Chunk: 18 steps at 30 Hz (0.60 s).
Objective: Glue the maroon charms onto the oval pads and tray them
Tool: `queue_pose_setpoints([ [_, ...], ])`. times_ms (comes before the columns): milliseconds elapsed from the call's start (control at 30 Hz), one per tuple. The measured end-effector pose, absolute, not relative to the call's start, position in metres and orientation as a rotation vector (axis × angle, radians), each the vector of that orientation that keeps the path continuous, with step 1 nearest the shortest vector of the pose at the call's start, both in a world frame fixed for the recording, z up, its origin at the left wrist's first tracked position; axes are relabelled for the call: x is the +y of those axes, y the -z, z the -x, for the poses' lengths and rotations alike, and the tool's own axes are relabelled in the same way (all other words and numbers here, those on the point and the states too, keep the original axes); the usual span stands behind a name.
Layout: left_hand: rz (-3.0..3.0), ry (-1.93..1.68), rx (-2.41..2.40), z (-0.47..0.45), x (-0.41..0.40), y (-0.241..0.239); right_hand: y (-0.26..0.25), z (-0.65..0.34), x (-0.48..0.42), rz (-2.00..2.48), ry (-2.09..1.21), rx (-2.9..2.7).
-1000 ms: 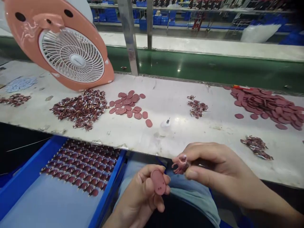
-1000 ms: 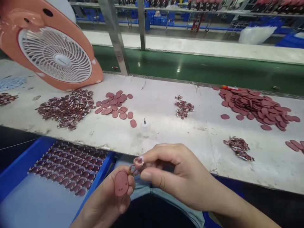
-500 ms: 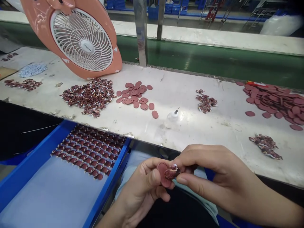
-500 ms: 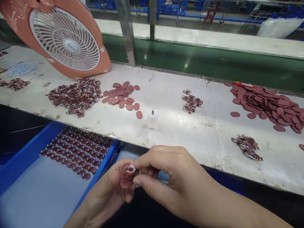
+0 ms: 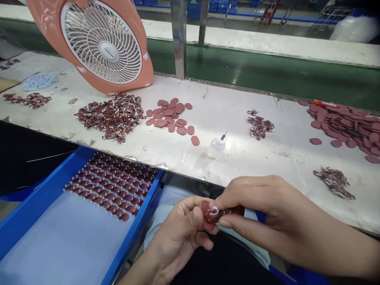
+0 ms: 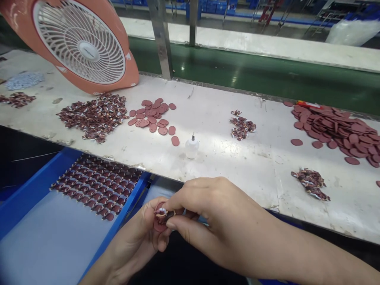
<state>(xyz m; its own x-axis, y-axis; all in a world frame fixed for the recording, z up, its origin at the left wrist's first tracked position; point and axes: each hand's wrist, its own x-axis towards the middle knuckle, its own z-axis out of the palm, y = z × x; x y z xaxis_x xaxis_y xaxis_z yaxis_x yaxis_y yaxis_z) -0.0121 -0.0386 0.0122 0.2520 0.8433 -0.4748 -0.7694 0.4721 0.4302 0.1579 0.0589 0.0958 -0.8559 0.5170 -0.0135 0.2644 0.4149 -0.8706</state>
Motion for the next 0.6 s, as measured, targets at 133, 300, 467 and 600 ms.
queue_pose_setpoints([
  [133,-0.109,-1.082,0.748,0.0124,-0.0390,-0.0115,-0.0943,-0.1569,0.0590,0.677,-1.428,-2.410],
  [300,-0.072,-1.061,0.794,0.0117,-0.0369,-0.0106,-0.0933,-0.1561,0.0599,0.705,-1.410,-2.420],
  [467,-0.062,-1.061,0.805,0.0106,-0.0352,-0.0119,-0.0945,-0.1572,0.0626,0.684,-1.390,-2.448],
  [600,-0.049,-1.059,0.806,0.0107,-0.0346,-0.0119,-0.0945,-0.1566,0.0635,0.690,-1.364,-2.493],
])
